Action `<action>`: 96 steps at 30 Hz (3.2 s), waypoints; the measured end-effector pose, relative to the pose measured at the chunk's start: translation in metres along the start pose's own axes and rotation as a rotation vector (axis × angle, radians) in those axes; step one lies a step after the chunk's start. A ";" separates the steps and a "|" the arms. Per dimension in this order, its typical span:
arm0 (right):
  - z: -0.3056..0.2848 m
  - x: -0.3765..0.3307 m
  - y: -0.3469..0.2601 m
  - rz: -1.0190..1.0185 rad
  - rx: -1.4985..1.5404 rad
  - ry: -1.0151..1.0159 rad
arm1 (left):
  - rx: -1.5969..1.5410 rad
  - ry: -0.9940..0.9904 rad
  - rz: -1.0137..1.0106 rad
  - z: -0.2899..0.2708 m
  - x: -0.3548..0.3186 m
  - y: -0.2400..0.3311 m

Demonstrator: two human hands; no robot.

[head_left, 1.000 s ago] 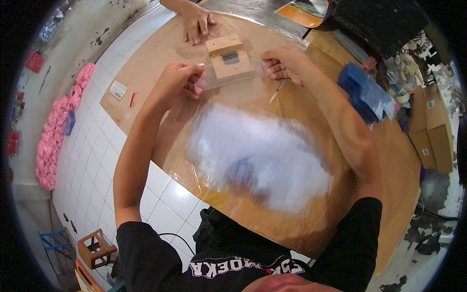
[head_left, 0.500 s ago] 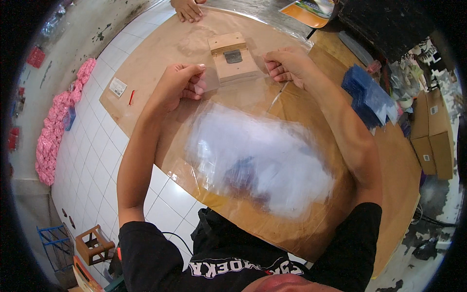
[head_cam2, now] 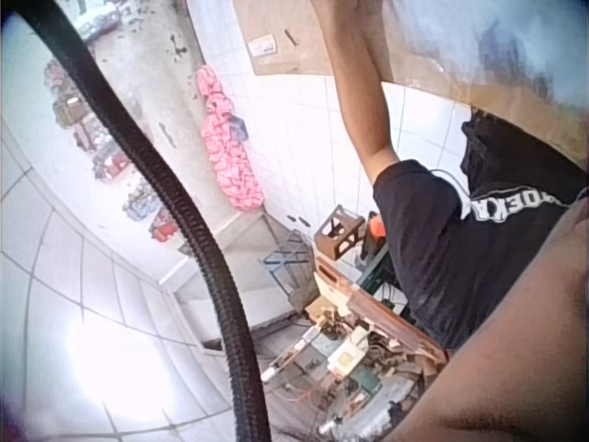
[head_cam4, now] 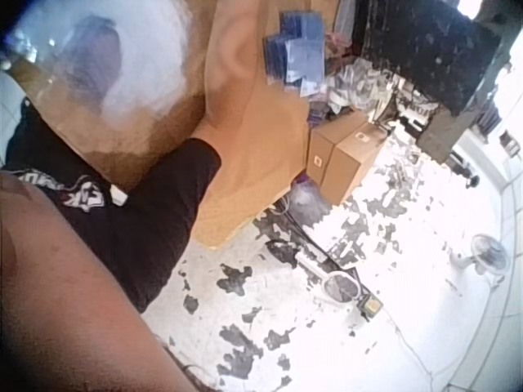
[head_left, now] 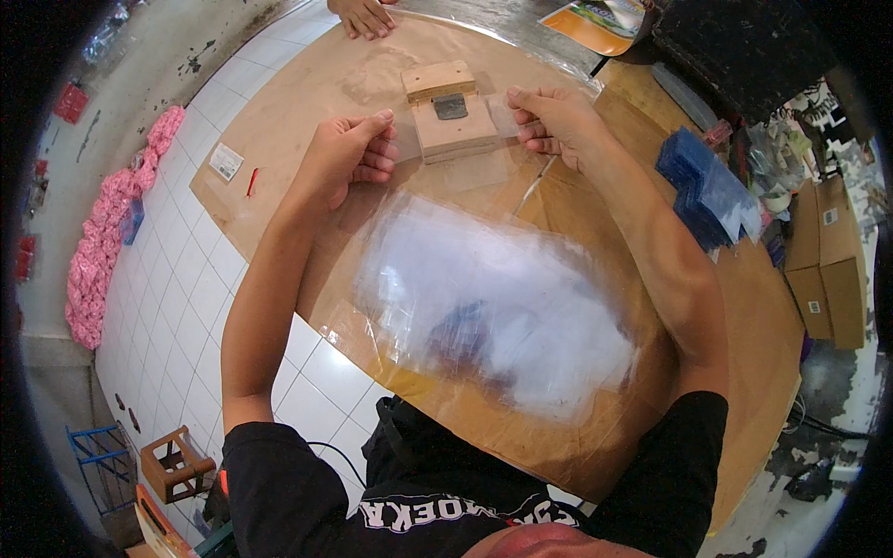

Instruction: The person places small plastic sleeves into a larger plastic bag and then seals the bag with a small wooden block and adhesive tape.

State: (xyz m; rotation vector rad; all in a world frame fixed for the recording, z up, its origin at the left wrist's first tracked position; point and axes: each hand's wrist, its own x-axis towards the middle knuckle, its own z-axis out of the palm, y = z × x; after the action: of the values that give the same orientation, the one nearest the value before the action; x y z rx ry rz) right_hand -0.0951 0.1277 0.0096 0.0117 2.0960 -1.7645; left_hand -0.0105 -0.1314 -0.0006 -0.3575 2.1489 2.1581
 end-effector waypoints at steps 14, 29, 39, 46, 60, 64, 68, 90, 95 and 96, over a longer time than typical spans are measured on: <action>-0.003 -0.005 -0.001 0.000 0.036 -0.016 | 0.004 0.007 0.038 -0.006 -0.001 -0.004; -0.003 -0.002 0.001 -0.035 0.082 0.016 | 0.007 0.005 0.056 -0.003 -0.003 -0.003; -0.004 -0.002 0.003 -0.022 0.064 0.017 | -0.016 0.016 0.052 -0.003 -0.002 -0.004; -0.005 -0.003 0.001 -0.010 0.098 -0.009 | -0.006 0.010 0.055 -0.006 0.000 -0.006; -0.008 0.001 0.006 -0.050 0.132 -0.022 | -0.004 0.005 0.053 -0.008 -0.001 -0.007; -0.007 0.000 0.004 -0.033 0.116 -0.010 | -0.007 -0.003 0.052 -0.008 0.000 -0.007; -0.006 0.001 0.005 -0.036 0.112 -0.005 | -0.003 0.004 0.059 -0.007 -0.002 -0.006; -0.007 0.001 0.004 -0.034 0.141 -0.010 | -0.013 0.023 0.067 -0.007 -0.002 -0.007; -0.007 0.002 0.005 -0.039 0.142 -0.016 | -0.022 0.024 0.054 -0.007 -0.002 -0.006; -0.007 0.002 0.006 -0.042 0.134 -0.016 | -0.022 0.023 0.053 -0.007 -0.002 -0.007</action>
State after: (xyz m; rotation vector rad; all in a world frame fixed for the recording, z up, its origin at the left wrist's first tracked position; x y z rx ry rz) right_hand -0.0976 0.1352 0.0047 -0.0091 1.9761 -1.9206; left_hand -0.0064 -0.1381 -0.0066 -0.3332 2.1729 2.2174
